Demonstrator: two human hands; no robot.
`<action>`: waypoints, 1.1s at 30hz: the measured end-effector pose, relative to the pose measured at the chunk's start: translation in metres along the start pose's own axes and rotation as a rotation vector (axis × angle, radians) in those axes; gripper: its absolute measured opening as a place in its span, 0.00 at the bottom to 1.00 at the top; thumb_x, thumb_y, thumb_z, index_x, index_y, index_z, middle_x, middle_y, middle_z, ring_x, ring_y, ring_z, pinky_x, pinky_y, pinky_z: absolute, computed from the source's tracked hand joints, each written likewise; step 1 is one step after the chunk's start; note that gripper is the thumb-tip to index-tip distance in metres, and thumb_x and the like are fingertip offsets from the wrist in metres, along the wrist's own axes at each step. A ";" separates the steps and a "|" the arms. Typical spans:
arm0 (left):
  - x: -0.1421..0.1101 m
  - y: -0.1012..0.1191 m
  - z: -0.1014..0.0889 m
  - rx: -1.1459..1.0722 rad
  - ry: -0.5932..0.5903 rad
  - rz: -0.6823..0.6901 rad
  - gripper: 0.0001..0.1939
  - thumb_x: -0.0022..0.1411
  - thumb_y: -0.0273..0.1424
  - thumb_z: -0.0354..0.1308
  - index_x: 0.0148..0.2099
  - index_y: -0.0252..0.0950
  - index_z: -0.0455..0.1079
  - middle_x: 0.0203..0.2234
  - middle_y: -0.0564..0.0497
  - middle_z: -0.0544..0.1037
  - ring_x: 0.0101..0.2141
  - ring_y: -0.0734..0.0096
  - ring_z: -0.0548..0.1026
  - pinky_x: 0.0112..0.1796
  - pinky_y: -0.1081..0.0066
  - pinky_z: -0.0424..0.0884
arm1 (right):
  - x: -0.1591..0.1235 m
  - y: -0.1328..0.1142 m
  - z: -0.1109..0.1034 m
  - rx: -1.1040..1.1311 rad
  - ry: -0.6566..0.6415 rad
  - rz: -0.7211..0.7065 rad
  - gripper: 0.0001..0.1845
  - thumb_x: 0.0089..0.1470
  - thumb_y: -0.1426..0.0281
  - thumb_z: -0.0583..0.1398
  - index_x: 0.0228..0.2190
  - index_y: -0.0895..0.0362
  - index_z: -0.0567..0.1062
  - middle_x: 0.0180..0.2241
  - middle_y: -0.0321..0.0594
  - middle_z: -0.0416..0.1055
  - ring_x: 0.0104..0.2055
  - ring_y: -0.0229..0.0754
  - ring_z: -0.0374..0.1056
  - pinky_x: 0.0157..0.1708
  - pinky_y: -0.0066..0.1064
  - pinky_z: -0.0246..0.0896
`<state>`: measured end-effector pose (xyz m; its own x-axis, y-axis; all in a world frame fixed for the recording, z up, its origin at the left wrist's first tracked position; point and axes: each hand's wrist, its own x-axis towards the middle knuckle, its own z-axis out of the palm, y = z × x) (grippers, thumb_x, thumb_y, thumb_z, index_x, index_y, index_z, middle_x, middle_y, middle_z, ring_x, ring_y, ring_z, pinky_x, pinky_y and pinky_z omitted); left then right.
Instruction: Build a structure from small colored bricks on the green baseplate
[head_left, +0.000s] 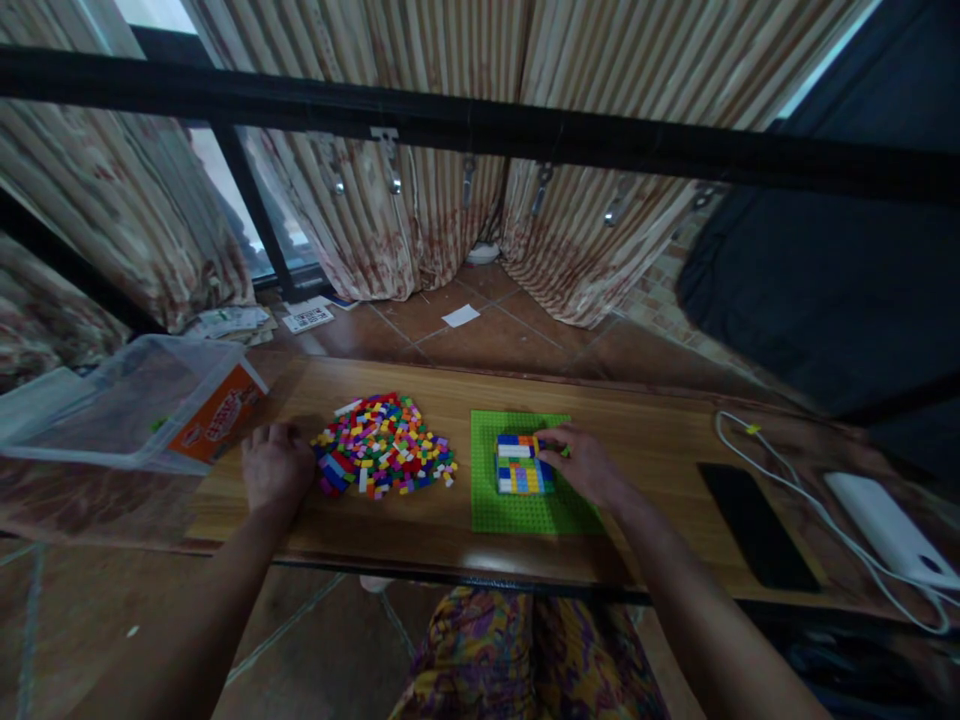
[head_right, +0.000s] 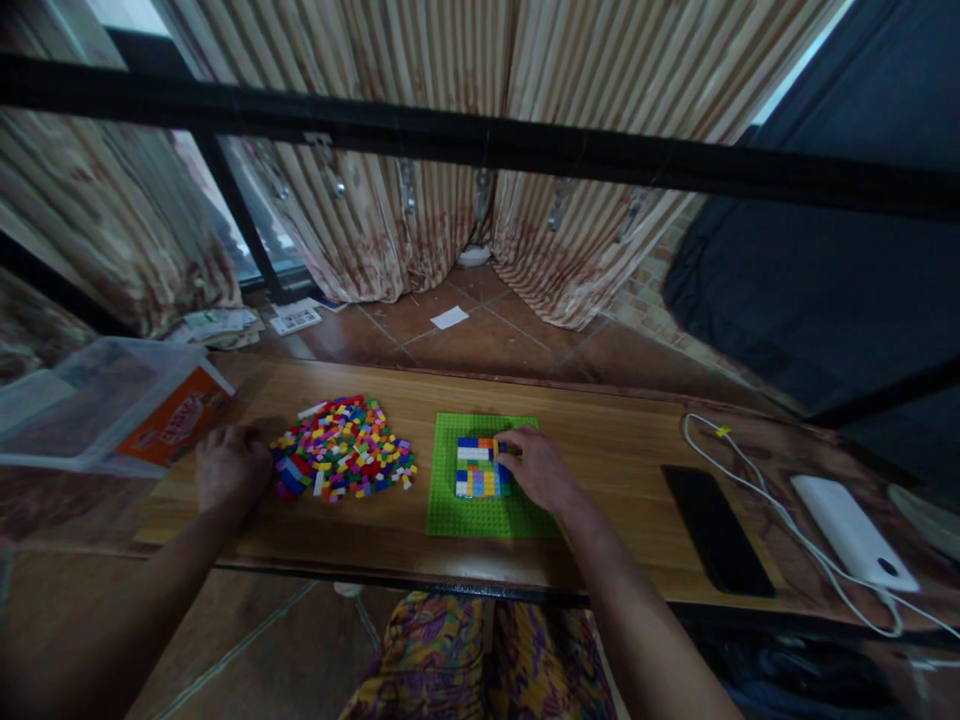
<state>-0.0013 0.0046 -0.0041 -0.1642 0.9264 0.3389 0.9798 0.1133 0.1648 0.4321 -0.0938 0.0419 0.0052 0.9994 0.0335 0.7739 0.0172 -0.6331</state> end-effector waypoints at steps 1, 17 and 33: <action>0.000 0.000 0.000 0.000 0.002 0.001 0.16 0.59 0.28 0.45 0.44 0.30 0.71 0.40 0.36 0.74 0.46 0.49 0.69 0.48 0.54 0.65 | -0.001 0.001 0.001 0.016 0.007 0.008 0.13 0.53 0.68 0.60 0.40 0.54 0.79 0.39 0.41 0.74 0.38 0.42 0.70 0.42 0.35 0.64; -0.003 0.002 -0.001 0.027 -0.016 -0.004 0.17 0.60 0.28 0.45 0.45 0.28 0.71 0.40 0.35 0.74 0.45 0.51 0.69 0.48 0.57 0.64 | -0.028 -0.012 0.016 -0.034 -0.067 -0.130 0.50 0.39 0.62 0.69 0.62 0.50 0.57 0.63 0.46 0.55 0.64 0.53 0.51 0.62 0.48 0.48; -0.009 0.005 -0.003 -0.112 -0.008 -0.066 0.13 0.59 0.23 0.47 0.42 0.31 0.71 0.41 0.37 0.73 0.45 0.53 0.69 0.46 0.57 0.64 | -0.025 0.037 0.023 -0.178 -0.037 -0.093 0.44 0.44 0.60 0.64 0.61 0.49 0.57 0.57 0.47 0.63 0.57 0.57 0.61 0.56 0.50 0.59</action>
<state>0.0047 -0.0045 -0.0036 -0.2261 0.9212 0.3165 0.9480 0.1334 0.2891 0.4459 -0.1179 0.0004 -0.0922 0.9942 0.0549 0.8699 0.1072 -0.4813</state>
